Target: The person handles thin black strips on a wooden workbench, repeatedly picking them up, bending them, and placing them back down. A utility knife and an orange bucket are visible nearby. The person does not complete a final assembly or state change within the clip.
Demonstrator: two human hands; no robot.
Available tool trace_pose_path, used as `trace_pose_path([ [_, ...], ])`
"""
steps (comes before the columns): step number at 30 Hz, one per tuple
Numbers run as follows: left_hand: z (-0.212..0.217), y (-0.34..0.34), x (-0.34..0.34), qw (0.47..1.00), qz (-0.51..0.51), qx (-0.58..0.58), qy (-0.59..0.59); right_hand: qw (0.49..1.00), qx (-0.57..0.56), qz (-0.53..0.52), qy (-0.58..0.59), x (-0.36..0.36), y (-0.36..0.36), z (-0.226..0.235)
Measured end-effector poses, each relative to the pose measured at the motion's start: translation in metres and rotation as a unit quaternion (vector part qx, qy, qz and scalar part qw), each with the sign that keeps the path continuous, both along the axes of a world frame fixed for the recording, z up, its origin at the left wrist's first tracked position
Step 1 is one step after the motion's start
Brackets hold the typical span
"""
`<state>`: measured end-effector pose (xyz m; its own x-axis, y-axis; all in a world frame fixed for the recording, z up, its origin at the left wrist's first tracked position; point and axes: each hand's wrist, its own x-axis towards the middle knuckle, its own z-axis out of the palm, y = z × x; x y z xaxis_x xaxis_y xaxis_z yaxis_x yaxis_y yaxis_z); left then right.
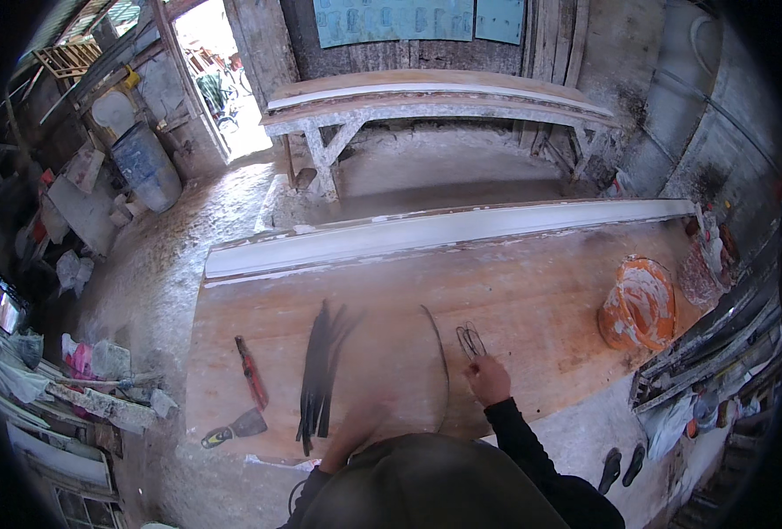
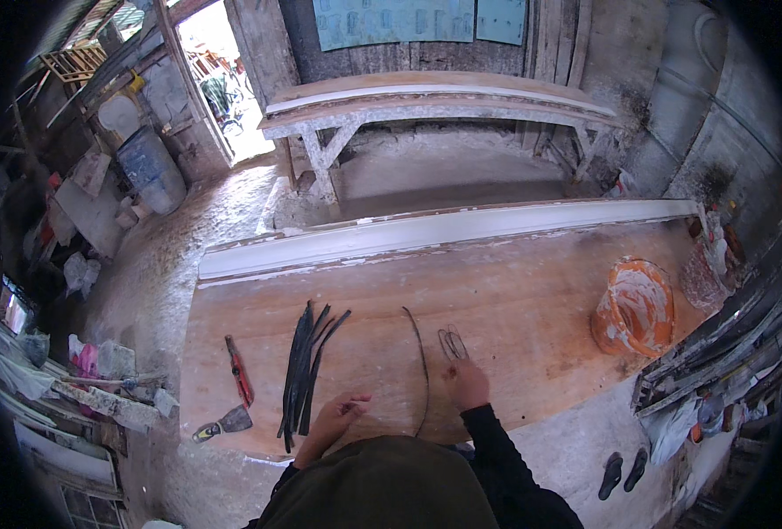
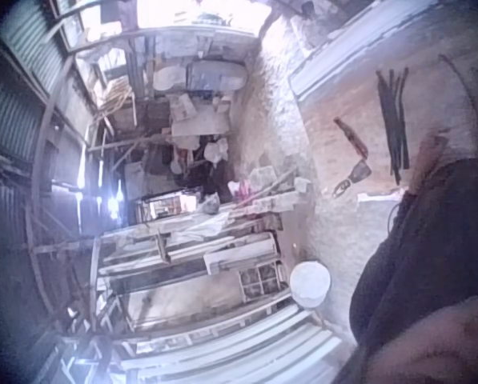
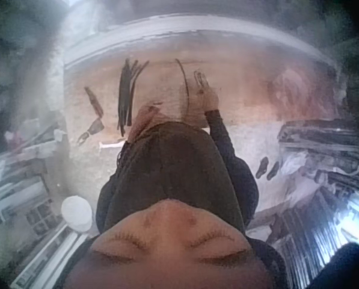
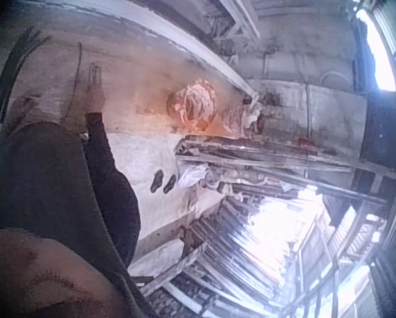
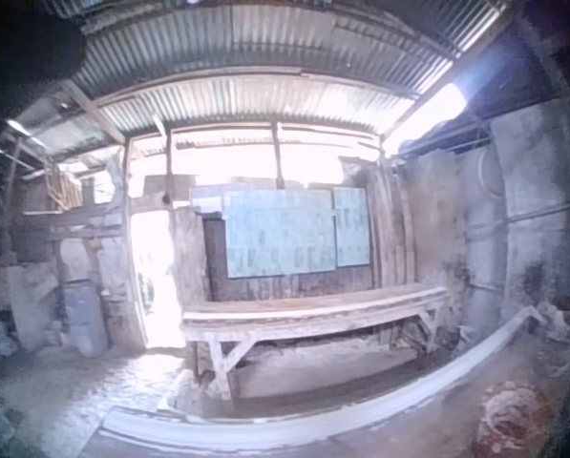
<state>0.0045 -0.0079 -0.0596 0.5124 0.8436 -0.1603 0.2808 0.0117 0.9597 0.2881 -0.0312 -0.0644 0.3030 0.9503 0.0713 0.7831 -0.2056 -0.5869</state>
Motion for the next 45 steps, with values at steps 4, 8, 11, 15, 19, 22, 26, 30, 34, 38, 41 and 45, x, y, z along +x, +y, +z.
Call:
trace_pose_path([
  [4, 0.005, -0.001, -0.001, 0.999, 0.040, -0.024, -0.024, 0.991, -0.118, 0.053, -0.015, -0.028, 0.003, -0.005],
  [8, 0.014, -0.006, 0.002, 0.996, 0.049, -0.064, -0.028, 0.994, -0.075, 0.073, -0.012, -0.035, 0.007, -0.028],
  [11, 0.031, -0.009, 0.011, 0.997, 0.059, 0.044, 0.017, 0.979, -0.083, 0.184, 0.014, -0.037, 0.011, -0.026],
  [15, 0.051, -0.010, 0.028, 0.876, 0.052, 0.397, 0.268, 0.946, -0.108, 0.292, 0.087, -0.060, 0.009, 0.024],
  [19, 0.053, 0.006, 0.015, 0.952, -0.010, 0.256, 0.167, 0.917, -0.060, 0.310, 0.245, -0.068, 0.009, 0.059],
  [22, 0.076, 0.009, 0.003, 0.987, -0.008, 0.121, 0.104, 0.901, -0.099, 0.270, 0.325, -0.059, 0.009, 0.068],
  [26, 0.069, 0.013, -0.023, 0.951, -0.009, 0.271, 0.149, 0.899, -0.082, 0.286, 0.320, -0.036, 0.009, 0.055],
  [30, 0.074, 0.014, -0.028, 0.945, 0.020, 0.289, 0.148, 0.886, -0.143, 0.279, 0.342, -0.022, 0.006, 0.067],
  [34, 0.071, 0.011, -0.029, 0.949, 0.038, 0.287, 0.125, 0.811, -0.206, 0.212, 0.504, -0.020, 0.002, 0.072],
  [38, 0.058, 0.012, -0.035, 0.941, 0.081, 0.305, 0.126, 0.776, -0.137, 0.164, 0.594, -0.020, -0.001, 0.082],
  [41, 0.055, 0.011, -0.043, 0.956, 0.127, 0.243, 0.102, 0.706, -0.078, 0.128, 0.693, -0.014, -0.001, 0.080],
  [45, 0.047, 0.007, -0.052, 0.977, 0.184, 0.091, 0.049, 0.668, -0.034, 0.128, 0.732, -0.006, 0.000, 0.091],
])
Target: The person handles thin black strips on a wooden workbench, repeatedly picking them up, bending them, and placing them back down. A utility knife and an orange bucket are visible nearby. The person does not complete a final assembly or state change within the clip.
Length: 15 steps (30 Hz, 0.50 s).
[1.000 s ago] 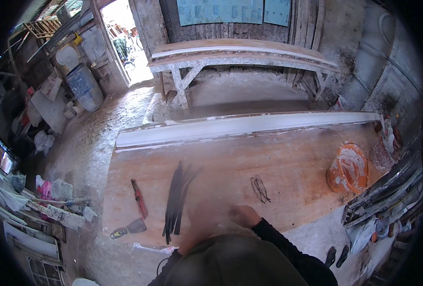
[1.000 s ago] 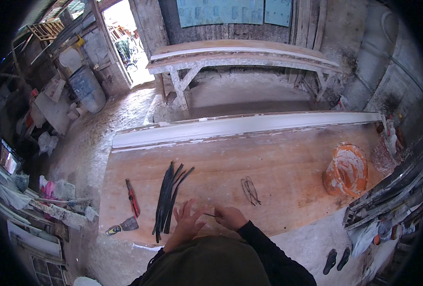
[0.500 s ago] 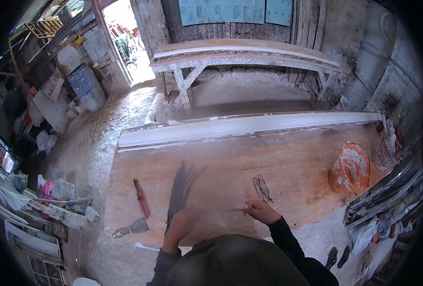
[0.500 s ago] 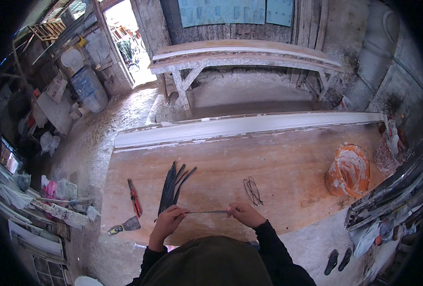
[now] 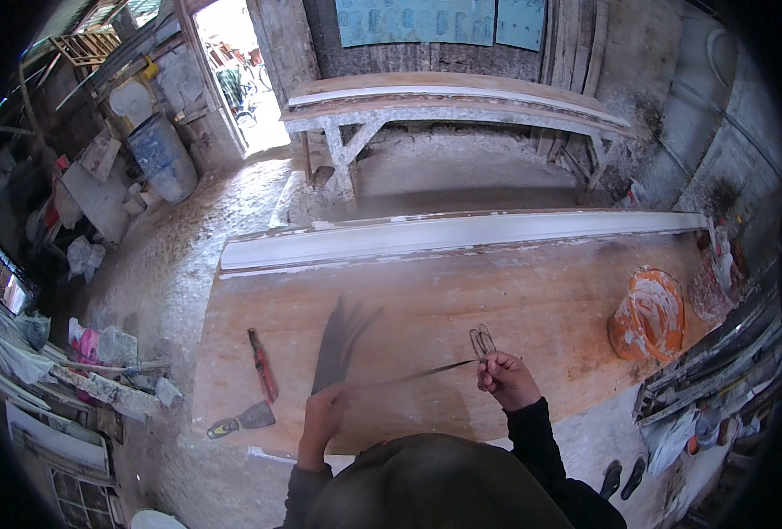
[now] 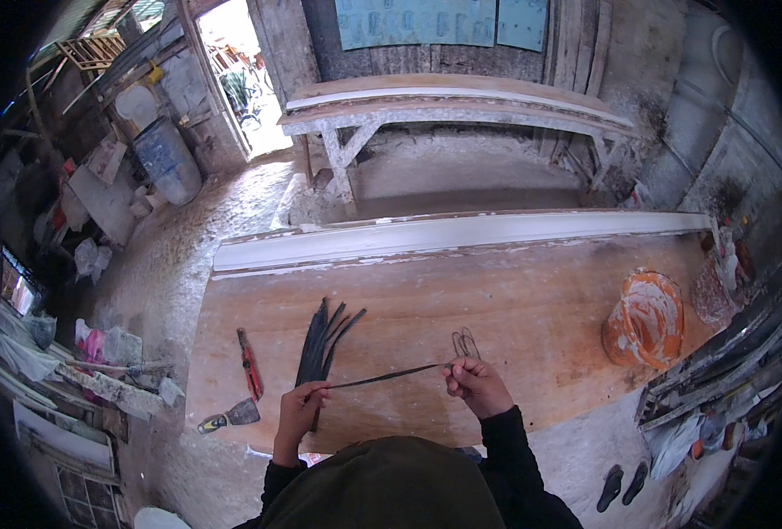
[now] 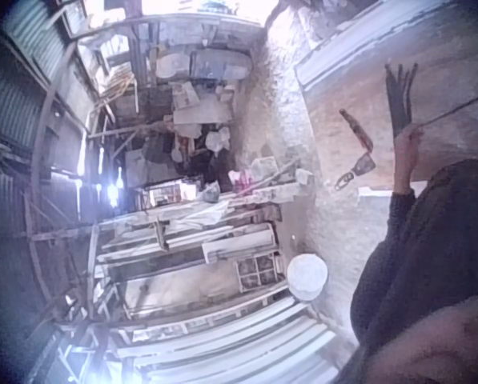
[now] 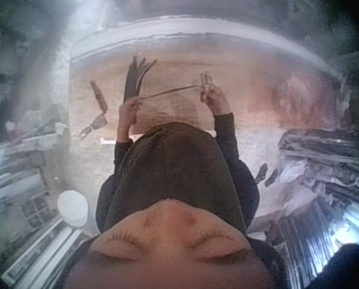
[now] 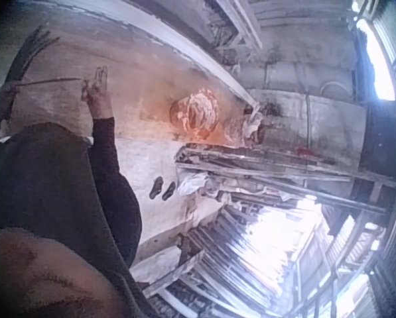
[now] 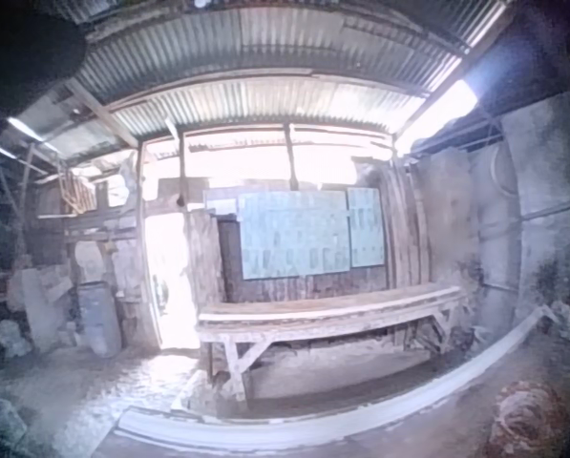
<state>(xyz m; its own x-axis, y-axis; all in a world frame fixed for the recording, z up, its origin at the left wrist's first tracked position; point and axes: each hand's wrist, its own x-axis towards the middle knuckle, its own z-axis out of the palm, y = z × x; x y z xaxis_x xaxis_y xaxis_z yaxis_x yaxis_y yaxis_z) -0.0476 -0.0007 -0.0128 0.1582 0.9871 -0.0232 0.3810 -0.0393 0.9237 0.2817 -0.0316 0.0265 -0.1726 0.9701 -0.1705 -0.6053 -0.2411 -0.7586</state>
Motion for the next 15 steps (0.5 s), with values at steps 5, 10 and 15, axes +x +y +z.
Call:
trace_pose_path([
  [5, -0.024, -0.001, -0.003, 0.999, 0.024, -0.028, 0.015, 0.999, 0.035, -0.017, 0.031, -0.004, 0.001, 0.010],
  [10, -0.061, 0.001, 0.007, 0.992, 0.072, 0.081, 0.059, 0.998, 0.001, -0.053, 0.044, -0.025, 0.003, 0.015],
  [15, -0.058, -0.004, 0.039, 0.967, 0.055, -0.144, -0.201, 0.999, -0.047, 0.002, 0.017, -0.062, 0.005, -0.005],
])
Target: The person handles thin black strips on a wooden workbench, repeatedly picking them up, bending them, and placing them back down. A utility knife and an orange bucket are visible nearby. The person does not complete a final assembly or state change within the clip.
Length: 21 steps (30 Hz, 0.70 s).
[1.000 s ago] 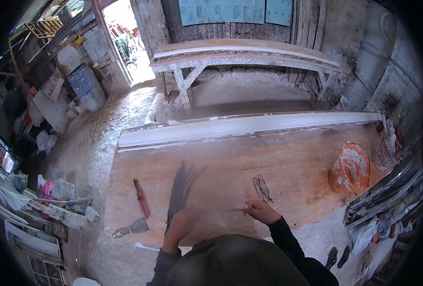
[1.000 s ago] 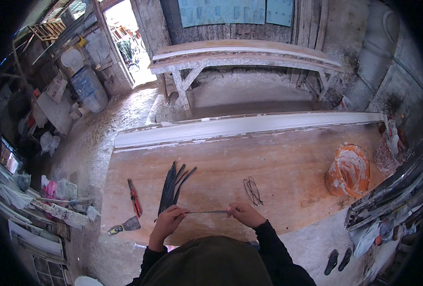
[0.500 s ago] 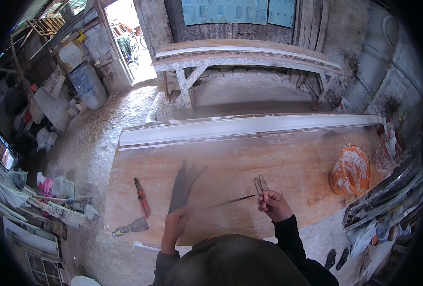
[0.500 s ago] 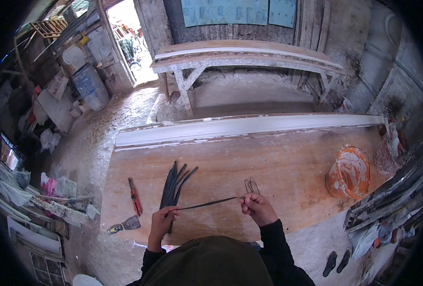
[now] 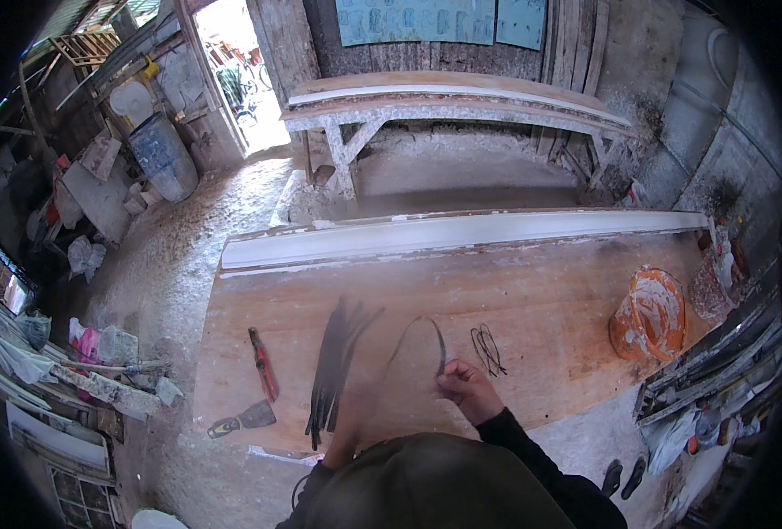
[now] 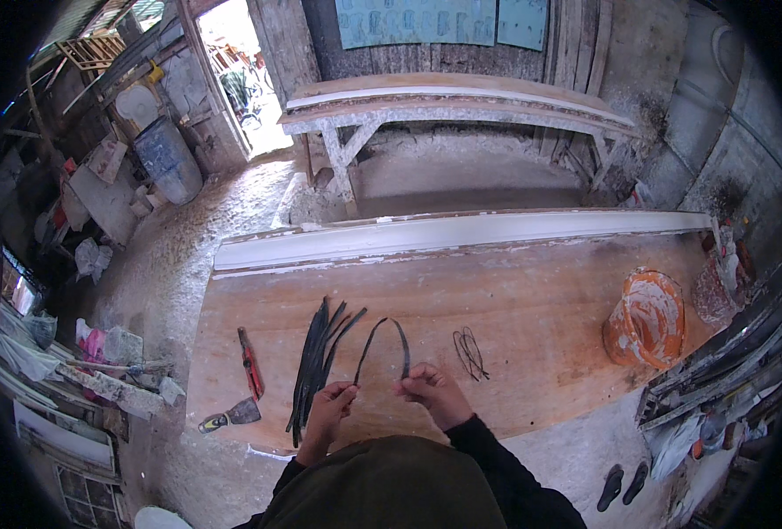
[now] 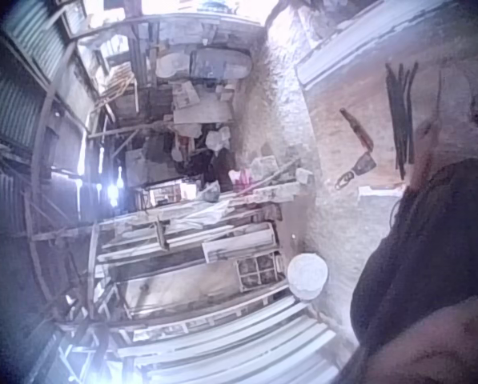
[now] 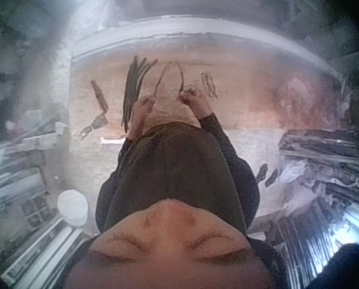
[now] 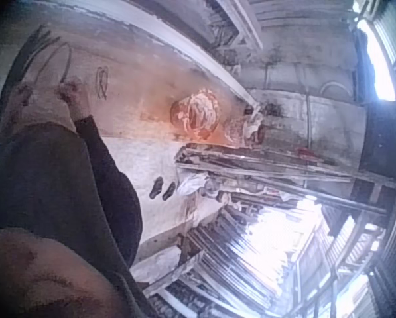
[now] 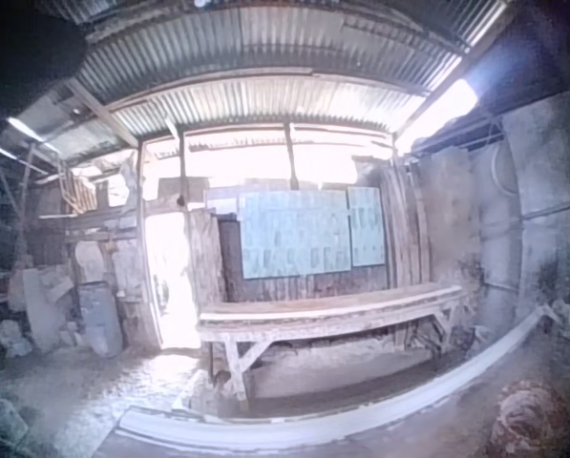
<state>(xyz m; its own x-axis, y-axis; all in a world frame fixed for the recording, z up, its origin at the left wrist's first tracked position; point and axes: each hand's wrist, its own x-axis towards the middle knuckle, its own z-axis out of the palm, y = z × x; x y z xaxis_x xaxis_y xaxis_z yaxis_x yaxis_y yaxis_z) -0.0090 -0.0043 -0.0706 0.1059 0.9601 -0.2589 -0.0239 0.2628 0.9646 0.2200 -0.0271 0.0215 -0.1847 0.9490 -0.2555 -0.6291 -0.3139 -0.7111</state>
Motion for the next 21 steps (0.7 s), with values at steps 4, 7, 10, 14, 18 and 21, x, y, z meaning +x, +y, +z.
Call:
trace_pose_path([
  [4, 0.046, -0.004, 0.026, 0.969, -0.041, -0.165, -0.177, 0.995, -0.041, 0.053, -0.070, -0.021, 0.001, -0.008],
  [7, 0.054, -0.006, 0.035, 0.985, -0.037, -0.150, -0.075, 0.994, -0.035, 0.061, -0.084, -0.028, 0.001, -0.022],
  [10, 0.070, -0.011, 0.043, 0.975, -0.018, -0.129, -0.181, 0.990, -0.026, 0.061, -0.121, -0.030, 0.001, -0.020],
  [14, 0.060, -0.010, 0.038, 0.984, -0.020, -0.127, -0.120, 0.990, -0.007, 0.052, -0.130, -0.034, 0.000, -0.015],
  [18, 0.053, -0.010, 0.035, 0.989, -0.023, -0.097, -0.111, 0.985, 0.020, 0.050, -0.162, -0.035, 0.000, -0.023],
  [21, 0.043, -0.010, 0.031, 0.992, -0.033, -0.091, -0.082, 0.980, 0.036, 0.053, -0.190, -0.035, 0.000, -0.025],
])
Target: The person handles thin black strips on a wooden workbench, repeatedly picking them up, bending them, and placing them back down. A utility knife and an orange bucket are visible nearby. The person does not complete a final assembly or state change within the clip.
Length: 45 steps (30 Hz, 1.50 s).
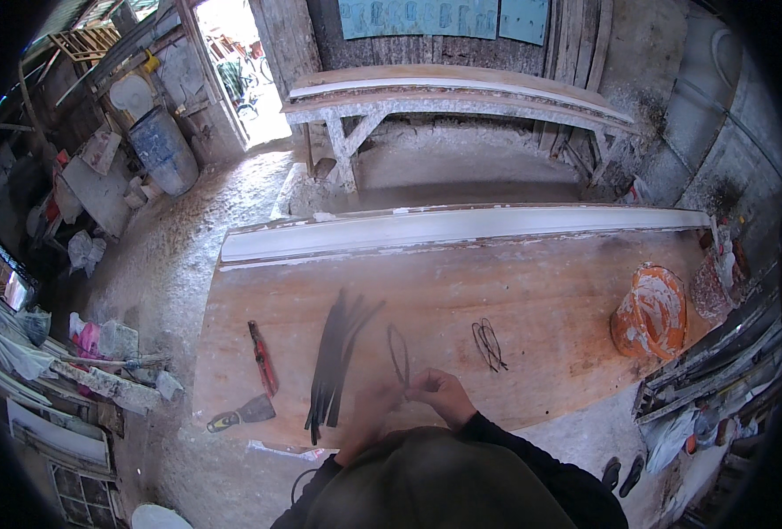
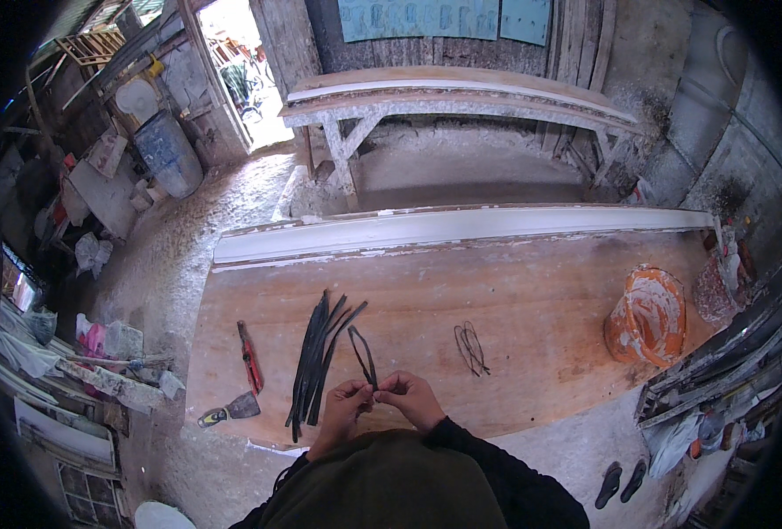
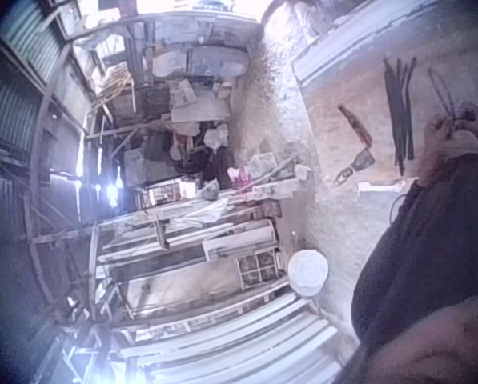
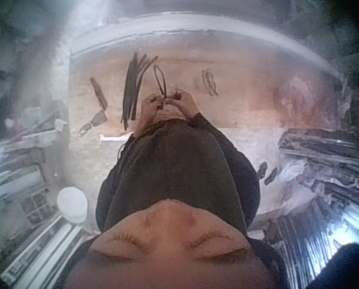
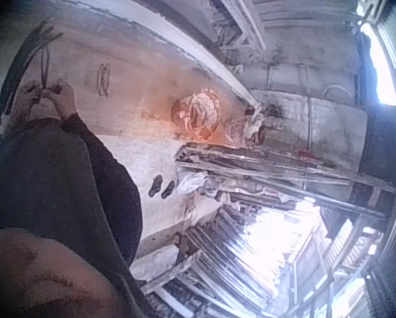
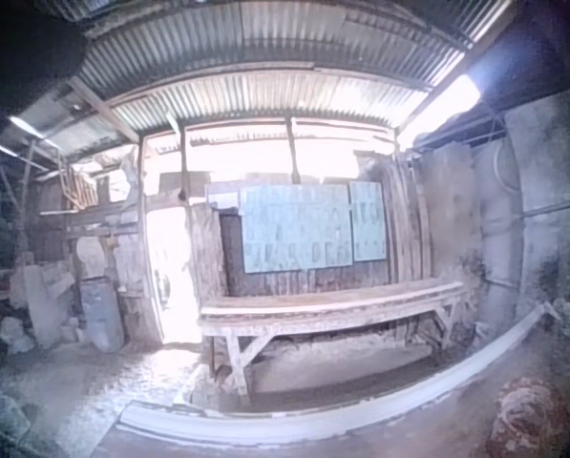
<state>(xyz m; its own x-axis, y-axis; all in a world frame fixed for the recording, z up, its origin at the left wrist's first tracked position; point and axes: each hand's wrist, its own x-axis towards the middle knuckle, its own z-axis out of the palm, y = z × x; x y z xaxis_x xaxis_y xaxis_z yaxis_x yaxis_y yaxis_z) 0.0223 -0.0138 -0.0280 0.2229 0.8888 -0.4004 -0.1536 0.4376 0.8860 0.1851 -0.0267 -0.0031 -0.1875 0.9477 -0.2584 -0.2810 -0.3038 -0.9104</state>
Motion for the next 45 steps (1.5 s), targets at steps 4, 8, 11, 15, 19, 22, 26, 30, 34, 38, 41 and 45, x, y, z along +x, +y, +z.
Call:
trace_pose_path([
  [4, 0.003, -0.001, 0.003, 0.999, 0.017, -0.017, -0.035, 1.000, 0.014, 0.000, -0.027, 0.000, 0.001, -0.004],
  [8, 0.011, -0.002, 0.004, 0.998, 0.021, -0.020, -0.056, 1.000, 0.003, 0.001, -0.024, 0.002, 0.000, -0.004],
  [11, 0.008, -0.002, 0.002, 0.999, 0.009, -0.012, -0.049, 1.000, 0.008, 0.003, -0.029, 0.002, 0.000, -0.007],
  [15, 0.011, -0.003, 0.001, 1.000, -0.013, 0.008, -0.019, 0.997, 0.021, -0.003, -0.070, 0.003, -0.001, -0.007],
  [19, 0.013, -0.002, 0.000, 0.998, -0.030, 0.043, -0.019, 0.970, 0.114, -0.020, -0.212, 0.001, -0.003, 0.011],
  [22, 0.019, 0.000, 0.002, 0.999, -0.027, 0.000, 0.037, 0.969, 0.120, -0.027, -0.216, -0.001, -0.005, 0.015],
  [26, 0.019, -0.001, 0.003, 0.998, 0.010, -0.026, -0.048, 0.963, 0.144, -0.027, -0.227, -0.003, -0.006, 0.031],
  [30, 0.013, -0.002, 0.001, 0.998, 0.006, -0.028, -0.054, 0.948, 0.175, -0.014, -0.265, -0.002, -0.006, 0.030],
  [34, 0.017, -0.003, 0.002, 0.996, 0.018, -0.040, -0.072, 0.936, 0.180, -0.032, -0.300, -0.003, -0.008, 0.031],
  [38, 0.008, -0.005, 0.001, 0.996, 0.034, -0.002, -0.081, 0.937, 0.179, -0.041, -0.296, -0.005, -0.008, 0.034],
  [41, 0.000, -0.006, 0.000, 0.996, 0.041, 0.026, -0.071, 0.938, 0.175, -0.028, -0.297, -0.004, -0.007, 0.036],
  [45, -0.008, -0.005, -0.006, 0.996, 0.024, 0.030, -0.082, 0.945, 0.151, 0.017, -0.290, -0.001, -0.006, 0.028],
])
